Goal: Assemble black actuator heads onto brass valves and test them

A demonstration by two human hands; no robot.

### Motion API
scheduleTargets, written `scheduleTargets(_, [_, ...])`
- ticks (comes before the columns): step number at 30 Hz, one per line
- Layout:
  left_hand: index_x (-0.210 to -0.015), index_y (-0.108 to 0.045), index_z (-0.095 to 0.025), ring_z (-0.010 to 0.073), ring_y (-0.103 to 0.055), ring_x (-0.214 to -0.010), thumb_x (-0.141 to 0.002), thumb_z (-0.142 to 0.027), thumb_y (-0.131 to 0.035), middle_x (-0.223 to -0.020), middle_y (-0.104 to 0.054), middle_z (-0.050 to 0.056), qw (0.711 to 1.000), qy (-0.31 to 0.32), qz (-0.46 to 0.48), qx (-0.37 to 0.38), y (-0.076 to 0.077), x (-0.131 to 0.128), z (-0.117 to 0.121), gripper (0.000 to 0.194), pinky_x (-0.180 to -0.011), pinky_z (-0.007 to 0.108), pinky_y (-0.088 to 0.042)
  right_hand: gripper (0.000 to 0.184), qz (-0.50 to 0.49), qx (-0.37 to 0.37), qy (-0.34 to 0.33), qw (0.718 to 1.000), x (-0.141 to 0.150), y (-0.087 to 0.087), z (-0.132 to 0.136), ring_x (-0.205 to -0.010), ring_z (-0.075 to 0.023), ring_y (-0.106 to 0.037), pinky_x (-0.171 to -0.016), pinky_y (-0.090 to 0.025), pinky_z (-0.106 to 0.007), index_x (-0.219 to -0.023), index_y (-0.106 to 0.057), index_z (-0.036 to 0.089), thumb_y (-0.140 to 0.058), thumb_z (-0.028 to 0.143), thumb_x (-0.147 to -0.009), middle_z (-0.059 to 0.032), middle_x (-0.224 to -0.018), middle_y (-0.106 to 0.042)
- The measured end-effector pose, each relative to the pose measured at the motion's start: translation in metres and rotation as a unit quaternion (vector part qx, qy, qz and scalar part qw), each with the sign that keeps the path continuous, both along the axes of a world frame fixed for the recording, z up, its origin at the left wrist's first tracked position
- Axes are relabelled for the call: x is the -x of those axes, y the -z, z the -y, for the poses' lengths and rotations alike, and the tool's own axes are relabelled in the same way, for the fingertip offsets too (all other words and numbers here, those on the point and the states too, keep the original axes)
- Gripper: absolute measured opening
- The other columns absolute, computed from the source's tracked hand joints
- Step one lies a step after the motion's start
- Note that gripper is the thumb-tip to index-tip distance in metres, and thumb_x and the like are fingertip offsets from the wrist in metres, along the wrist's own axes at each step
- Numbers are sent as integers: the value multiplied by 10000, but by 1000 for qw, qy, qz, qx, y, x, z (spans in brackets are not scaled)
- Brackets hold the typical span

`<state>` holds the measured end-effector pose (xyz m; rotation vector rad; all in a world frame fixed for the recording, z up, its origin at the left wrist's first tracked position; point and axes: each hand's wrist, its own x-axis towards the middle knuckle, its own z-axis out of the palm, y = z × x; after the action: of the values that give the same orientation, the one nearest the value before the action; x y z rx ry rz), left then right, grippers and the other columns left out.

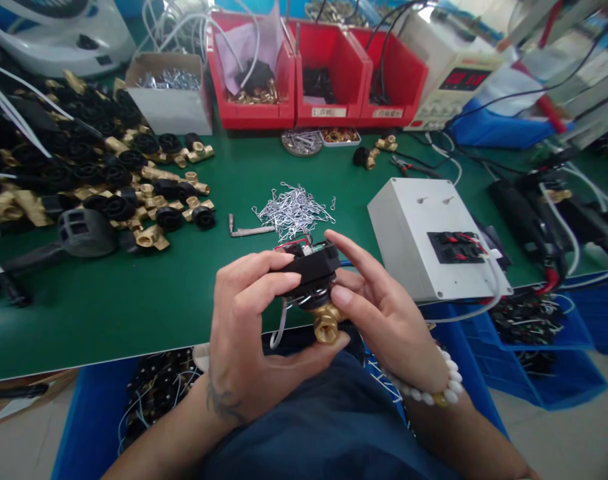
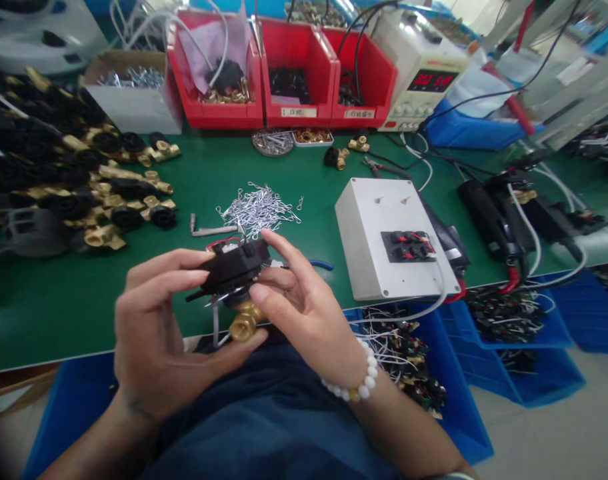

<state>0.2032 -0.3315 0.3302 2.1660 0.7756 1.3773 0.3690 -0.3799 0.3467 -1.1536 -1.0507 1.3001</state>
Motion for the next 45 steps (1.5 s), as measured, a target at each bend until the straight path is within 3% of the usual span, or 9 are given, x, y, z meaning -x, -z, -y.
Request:
scheduleTargets(12, [-1313, -522, -321, 289, -527, -1297, -704, -426, -879, -1334, -562, 66, 1000, 14, 11, -5, -1, -20, -7, 713, -1153, 474, -424, 684, -43, 12, 45, 998, -5, 12, -7, -1123, -252, -697, -959, -605, -434, -1491, -304, 310, -630, 491, -918, -83, -1245, -691])
scheduleTargets(15, [-1367, -518, -310, 326, -497, -1370, -808, -579, -744, -1415, -549, 81, 974, 35, 97, 201, 5, -21, -10, 660, -1176, 520, -402, 687, -39, 8, 55, 998, -2, 18, -10, -1156, -252, -687, -964, -604, -430, -1505, -283, 294, -588, 523, -934, -95, -1262, -687])
scheduleTargets(18, [-1291, -598, -229, 309, -626, -1240, -922, -540, -618, -1283, -668, 108, 868, 138, 144, 455, 11, -24, -19, 483, -1073, 481, -506, 698, -1, -2, 51, 999, -4, 13, -9, -1119, -236, -705, -957, -608, -409, -1508, -304, 268, -607, 520, -932, -97, -1217, -712])
scheduleTargets(20, [-1211, -637, -191, 303, -681, -1138, -883, -505, -685, -1189, -715, 109, 821, 149, 176, 523, 13, -26, -23, 456, -1016, 458, -542, 634, 90, -9, 27, 996, -16, 1, -10, -1048, -219, -728, -920, -618, -384, -1462, -413, 250, -653, 475, -920, -79, -1131, -744])
scheduleTargets(23, [-1156, -648, -165, 289, -721, -1033, -808, -476, -776, -1104, -744, 104, 806, 122, 210, 540, 11, -30, -24, 484, -933, 423, -582, 423, 327, -58, 102, 938, -58, -28, -18, -970, -186, -734, -885, -607, -348, -1293, -611, 231, -692, 384, -907, -56, -1053, -761])
scheduleTargets(26, [-1158, -650, -144, 307, -741, -978, -799, -516, -762, -1088, -750, 131, 788, 144, 235, 550, 3, -32, -18, 529, -824, 417, -622, 349, 533, -120, 291, 785, -120, -50, -40, -935, -159, -715, -907, -556, -331, -1168, -702, 122, -736, 277, -857, -99, -1036, -759])
scheduleTargets(27, [-1157, -649, -144, 311, -746, -959, -794, -525, -761, -1082, -751, 136, 783, 151, 241, 553, 0, -32, -16, 538, -792, 415, -630, 372, 560, -74, 286, 774, -140, -53, -49, -908, -146, -708, -886, -545, -320, -1153, -716, 95, -759, 265, -824, -99, -1002, -764])
scheduleTargets(31, [-1149, -645, -148, 305, -753, -939, -788, -536, -764, -1067, -754, 135, 772, 170, 248, 560, -7, -30, -10, 543, -757, 396, -640, 305, 494, 97, 161, 849, -188, -48, -76, -779, -84, -666, -790, -504, -300, -1060, -773, 87, -749, 198, -777, -55, -897, -767])
scheduleTargets(45, [-1055, -714, -207, 248, -761, -734, -812, -595, -715, -893, -773, 71, 744, 202, 252, 584, -4, -20, -7, 458, -650, 364, -641, 110, 412, -3, 230, 882, -196, -21, -82, -495, -17, -556, -519, -423, -159, -771, -763, 136, -785, 236, -731, 0, -615, -685])
